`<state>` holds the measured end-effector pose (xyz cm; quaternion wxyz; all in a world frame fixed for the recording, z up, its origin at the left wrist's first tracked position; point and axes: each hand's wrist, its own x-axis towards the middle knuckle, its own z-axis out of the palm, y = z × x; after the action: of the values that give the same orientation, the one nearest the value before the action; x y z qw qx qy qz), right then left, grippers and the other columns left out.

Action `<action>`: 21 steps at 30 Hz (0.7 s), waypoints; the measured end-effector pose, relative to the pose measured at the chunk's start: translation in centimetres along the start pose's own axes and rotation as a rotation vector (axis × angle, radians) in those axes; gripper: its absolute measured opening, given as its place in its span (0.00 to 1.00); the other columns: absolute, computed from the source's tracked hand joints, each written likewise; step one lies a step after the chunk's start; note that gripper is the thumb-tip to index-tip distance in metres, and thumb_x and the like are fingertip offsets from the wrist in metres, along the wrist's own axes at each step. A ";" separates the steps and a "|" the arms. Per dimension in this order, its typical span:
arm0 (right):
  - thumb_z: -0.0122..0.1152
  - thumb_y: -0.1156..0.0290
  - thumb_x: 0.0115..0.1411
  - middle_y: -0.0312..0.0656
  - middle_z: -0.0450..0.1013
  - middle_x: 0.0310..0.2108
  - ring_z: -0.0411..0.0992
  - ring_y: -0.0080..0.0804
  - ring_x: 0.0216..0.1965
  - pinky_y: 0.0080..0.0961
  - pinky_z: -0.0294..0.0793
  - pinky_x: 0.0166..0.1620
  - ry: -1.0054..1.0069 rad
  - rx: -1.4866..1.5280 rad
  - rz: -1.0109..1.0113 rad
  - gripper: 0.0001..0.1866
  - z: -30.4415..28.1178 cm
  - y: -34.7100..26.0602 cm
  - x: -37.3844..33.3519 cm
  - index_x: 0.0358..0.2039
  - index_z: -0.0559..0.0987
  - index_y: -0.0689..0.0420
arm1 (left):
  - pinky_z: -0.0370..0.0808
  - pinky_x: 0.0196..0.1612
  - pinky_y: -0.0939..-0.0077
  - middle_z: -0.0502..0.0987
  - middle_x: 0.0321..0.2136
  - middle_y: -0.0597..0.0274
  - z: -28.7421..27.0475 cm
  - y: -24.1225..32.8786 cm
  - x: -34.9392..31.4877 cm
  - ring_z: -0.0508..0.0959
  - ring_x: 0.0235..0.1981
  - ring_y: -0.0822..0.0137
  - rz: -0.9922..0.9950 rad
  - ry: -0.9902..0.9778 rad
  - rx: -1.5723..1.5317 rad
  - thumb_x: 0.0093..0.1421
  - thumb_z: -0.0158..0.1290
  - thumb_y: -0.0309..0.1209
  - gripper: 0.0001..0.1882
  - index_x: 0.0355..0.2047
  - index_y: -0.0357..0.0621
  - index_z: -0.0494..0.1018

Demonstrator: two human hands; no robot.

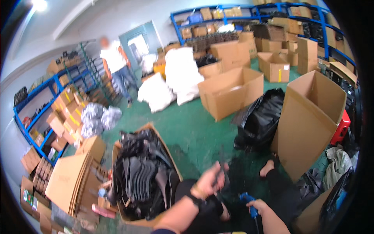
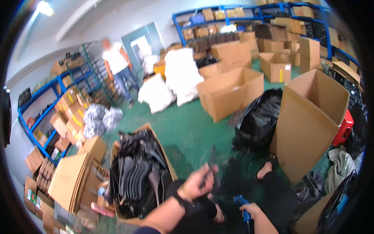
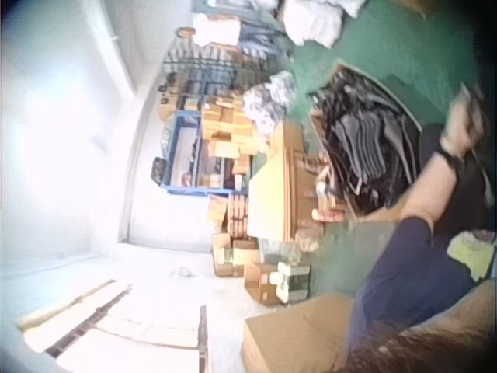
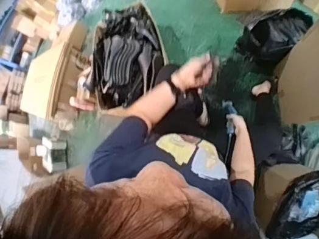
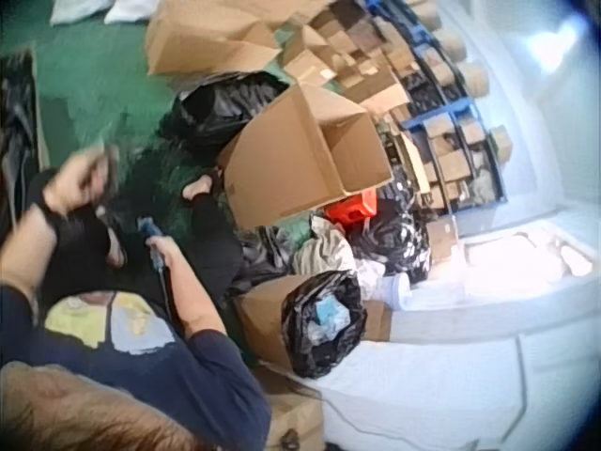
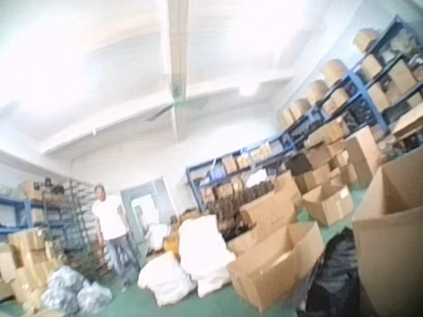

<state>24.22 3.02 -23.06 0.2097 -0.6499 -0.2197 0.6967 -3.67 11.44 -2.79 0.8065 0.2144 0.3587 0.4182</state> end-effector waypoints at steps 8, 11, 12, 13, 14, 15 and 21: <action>0.65 0.75 0.47 0.43 0.71 0.21 0.72 0.34 0.21 0.33 0.76 0.28 0.020 0.014 -0.019 0.08 -0.3 -1.4 -1.8 0.26 0.74 0.62 | 0.62 0.18 0.80 0.65 0.19 0.66 -1.9 10.1 3.1 0.65 0.18 0.73 0.146 -0.061 -0.201 0.68 0.40 0.47 0.20 0.46 0.43 0.67; 0.65 0.76 0.47 0.44 0.71 0.21 0.72 0.35 0.21 0.32 0.75 0.27 -0.004 -0.014 0.017 0.09 1.1 -1.1 -1.1 0.27 0.74 0.64 | 0.66 0.24 0.72 0.68 0.23 0.65 -6.8 8.1 5.3 0.68 0.22 0.66 0.571 0.392 0.606 0.68 0.41 0.45 0.20 0.44 0.38 0.67; 0.65 0.77 0.47 0.44 0.71 0.21 0.72 0.35 0.20 0.31 0.74 0.26 -0.015 -0.036 0.025 0.09 1.8 -1.3 -1.0 0.27 0.75 0.65 | 0.68 0.27 0.68 0.70 0.25 0.63 -9.5 7.2 6.4 0.70 0.24 0.62 0.923 0.668 1.145 0.67 0.43 0.45 0.21 0.44 0.37 0.67; 0.65 0.77 0.47 0.44 0.71 0.21 0.72 0.35 0.21 0.31 0.74 0.27 0.024 -0.037 0.053 0.10 0.8 -1.0 -0.8 0.29 0.75 0.66 | 0.69 0.30 0.66 0.72 0.28 0.60 -9.1 6.1 7.0 0.71 0.27 0.59 0.813 0.692 1.276 0.67 0.44 0.44 0.21 0.44 0.35 0.67; 0.65 0.77 0.47 0.44 0.71 0.21 0.72 0.35 0.21 0.31 0.73 0.27 0.047 -0.045 0.084 0.11 0.4 -0.4 -0.7 0.30 0.75 0.67 | 0.70 0.34 0.65 0.74 0.31 0.57 -9.1 5.3 6.7 0.73 0.31 0.56 0.696 0.731 1.412 0.66 0.45 0.44 0.22 0.44 0.34 0.67; 0.65 0.77 0.47 0.44 0.71 0.21 0.72 0.35 0.21 0.31 0.73 0.27 0.055 -0.045 0.076 0.11 0.0 -0.2 -0.6 0.30 0.75 0.67 | 0.70 0.34 0.65 0.74 0.31 0.57 -10.1 4.5 7.3 0.73 0.31 0.56 0.705 0.725 1.406 0.66 0.45 0.44 0.22 0.44 0.34 0.67; 0.66 0.76 0.48 0.45 0.72 0.22 0.73 0.36 0.22 0.31 0.73 0.27 0.065 -0.157 0.074 0.08 -0.4 0.5 1.1 0.26 0.76 0.65 | 0.63 0.21 0.74 0.73 0.25 0.66 -10.4 4.5 5.9 0.68 0.22 0.73 0.298 0.363 0.533 0.65 0.48 0.43 0.18 0.37 0.38 0.72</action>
<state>24.56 3.27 -24.23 0.1392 -0.6944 -0.2424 0.6631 -11.59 19.31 -9.02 0.5756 0.3892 0.5575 0.4543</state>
